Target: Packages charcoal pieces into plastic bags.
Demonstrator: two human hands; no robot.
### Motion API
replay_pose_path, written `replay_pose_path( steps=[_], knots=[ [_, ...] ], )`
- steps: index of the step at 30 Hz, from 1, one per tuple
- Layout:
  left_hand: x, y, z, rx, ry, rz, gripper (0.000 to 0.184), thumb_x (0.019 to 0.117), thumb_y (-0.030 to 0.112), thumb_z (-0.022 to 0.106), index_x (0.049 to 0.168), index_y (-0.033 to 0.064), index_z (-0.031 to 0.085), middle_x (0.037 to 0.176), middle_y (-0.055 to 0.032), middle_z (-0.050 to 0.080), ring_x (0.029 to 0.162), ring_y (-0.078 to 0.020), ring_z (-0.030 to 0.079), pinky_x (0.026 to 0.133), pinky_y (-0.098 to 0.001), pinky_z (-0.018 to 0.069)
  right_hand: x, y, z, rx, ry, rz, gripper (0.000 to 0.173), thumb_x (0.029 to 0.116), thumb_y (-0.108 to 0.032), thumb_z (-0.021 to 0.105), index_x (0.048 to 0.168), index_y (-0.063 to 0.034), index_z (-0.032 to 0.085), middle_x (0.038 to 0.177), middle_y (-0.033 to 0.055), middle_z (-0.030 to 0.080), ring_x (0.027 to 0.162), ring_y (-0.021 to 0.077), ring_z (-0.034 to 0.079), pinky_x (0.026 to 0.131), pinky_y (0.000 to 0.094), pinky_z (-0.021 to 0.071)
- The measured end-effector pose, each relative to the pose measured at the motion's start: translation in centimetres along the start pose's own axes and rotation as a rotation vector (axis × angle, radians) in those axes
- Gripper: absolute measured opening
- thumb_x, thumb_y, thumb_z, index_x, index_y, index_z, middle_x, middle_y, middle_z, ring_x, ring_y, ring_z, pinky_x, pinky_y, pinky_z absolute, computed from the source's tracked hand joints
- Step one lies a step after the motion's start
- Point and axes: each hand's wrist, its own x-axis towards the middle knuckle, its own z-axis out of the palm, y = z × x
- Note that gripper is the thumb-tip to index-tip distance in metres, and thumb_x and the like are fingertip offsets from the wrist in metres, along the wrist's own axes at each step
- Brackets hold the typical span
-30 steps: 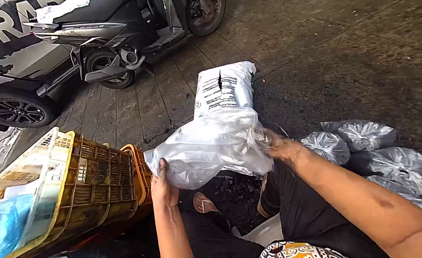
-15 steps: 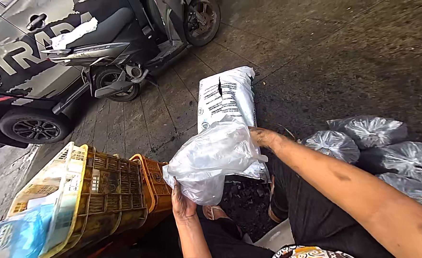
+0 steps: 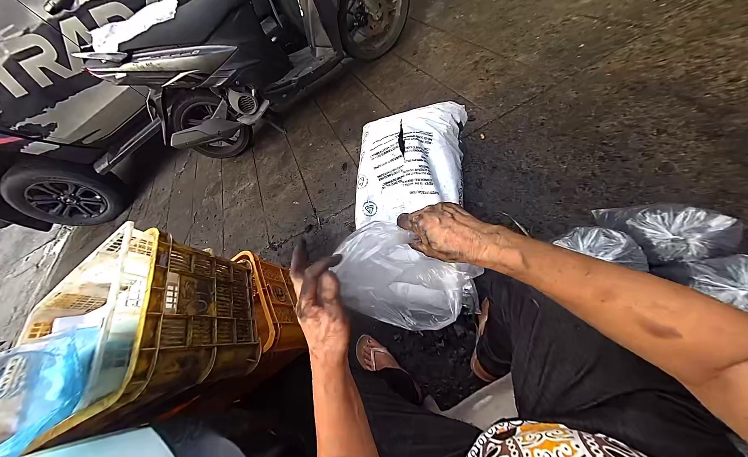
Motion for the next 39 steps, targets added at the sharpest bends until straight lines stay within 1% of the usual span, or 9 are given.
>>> replay_pose_path(
  steps=[3,6,9,13,21,27,33,37,39],
  knots=[
    [0.4,1.7,0.3,0.406,-0.437,0.107,0.033,0.0909,0.051,0.068,0.096,0.0205,0.081,0.160,-0.0271,0.032,0.153,-0.0433,0.019,0.122,-0.0563,0.0212,0.0,-0.5,-0.2,-0.030,-0.035,-0.007,0.019,0.0997,-0.013,0.063,0.110,0.0010,0.068,0.095,0.0226,0.070,0.095,0.0423,0.069,0.083,0.0580,0.0513],
    [1.0,0.7,2.3,0.709,-0.668,-0.048,0.024,0.0974,0.022,0.065,0.115,0.0126,0.078,0.155,-0.0262,0.043,0.142,-0.0438,0.042,0.113,-0.0548,0.0374,-0.1,-0.2,-0.2,-0.023,-0.051,-0.068,0.019,0.0988,-0.014,0.066,0.110,0.0000,0.070,0.094,0.0212,0.071,0.095,0.0409,0.069,0.084,0.0575,0.0511],
    [1.5,0.0,3.2,0.815,-0.513,-0.097,0.028,0.0991,0.000,0.052,0.118,-0.0046,0.071,0.135,-0.0230,0.062,0.118,-0.0332,0.066,0.101,-0.0446,0.0524,0.0,1.3,0.5,-0.048,-0.081,-0.062,0.030,0.0965,-0.026,0.072,0.115,-0.0025,0.069,0.097,0.0192,0.071,0.095,0.0387,0.069,0.086,0.0570,0.0512],
    [1.3,-0.3,2.8,0.990,-0.503,-0.254,0.033,0.0989,0.000,0.050,0.127,-0.0055,0.066,0.146,-0.0231,0.054,0.121,-0.0343,0.065,0.101,-0.0449,0.0518,-0.7,5.1,1.4,-0.071,-0.147,0.092,0.031,0.0922,-0.014,0.074,0.120,-0.0003,0.068,0.111,0.0226,0.068,0.109,0.0425,0.064,0.094,0.0590,0.0485],
    [-1.4,-2.9,3.1,0.980,-0.711,-0.411,0.044,0.0976,-0.003,0.047,0.134,0.0118,0.067,0.150,-0.0205,0.050,0.120,-0.0361,0.064,0.100,-0.0483,0.0523,-1.1,8.3,3.8,0.850,-0.019,0.250,0.020,0.0894,0.006,0.072,0.108,0.0034,0.068,0.095,0.0129,0.066,0.081,0.0146,0.060,0.078,0.0324,0.0507],
    [-1.2,-2.5,2.1,1.001,-0.679,-0.459,0.042,0.0986,0.000,0.048,0.136,0.0078,0.064,0.153,-0.0194,0.048,0.125,-0.0342,0.062,0.103,-0.0464,0.0504,-2.6,7.5,4.3,1.470,0.067,-0.070,0.040,0.0794,0.009,0.056,0.114,-0.0105,0.062,0.092,-0.0024,0.072,0.080,0.0053,0.068,0.074,0.0225,0.0577],
    [-2.9,-2.6,1.8,0.733,-0.524,-0.351,0.041,0.0947,-0.002,0.055,0.133,0.0042,0.066,0.146,-0.0253,0.054,0.131,-0.0351,0.058,0.109,-0.0455,0.0461,-3.2,6.6,4.0,1.146,0.161,-0.003,0.031,0.0832,0.012,0.062,0.110,-0.0029,0.066,0.103,0.0043,0.067,0.091,0.0094,0.064,0.082,0.0273,0.0549],
    [-2.8,-2.8,1.5,0.763,-0.543,-0.366,0.041,0.0933,-0.005,0.053,0.130,0.0057,0.069,0.139,-0.0224,0.058,0.122,-0.0328,0.062,0.102,-0.0442,0.0501,-3.0,7.3,4.7,1.360,0.257,-0.300,0.022,0.0815,-0.002,0.062,0.073,-0.0201,0.071,0.106,-0.0040,0.072,0.100,0.0053,0.065,0.081,0.0220,0.0548],
    [-2.3,-2.4,1.5,0.862,-0.616,-0.447,0.044,0.0955,-0.003,0.050,0.135,0.0077,0.065,0.148,-0.0195,0.052,0.123,-0.0320,0.062,0.103,-0.0444,0.0504,-3.4,7.2,4.0,1.091,0.209,-0.201,0.028,0.0851,0.004,0.056,0.071,-0.0125,0.073,0.110,0.0015,0.071,0.100,0.0088,0.066,0.082,0.0241,0.0553]
  ],
)
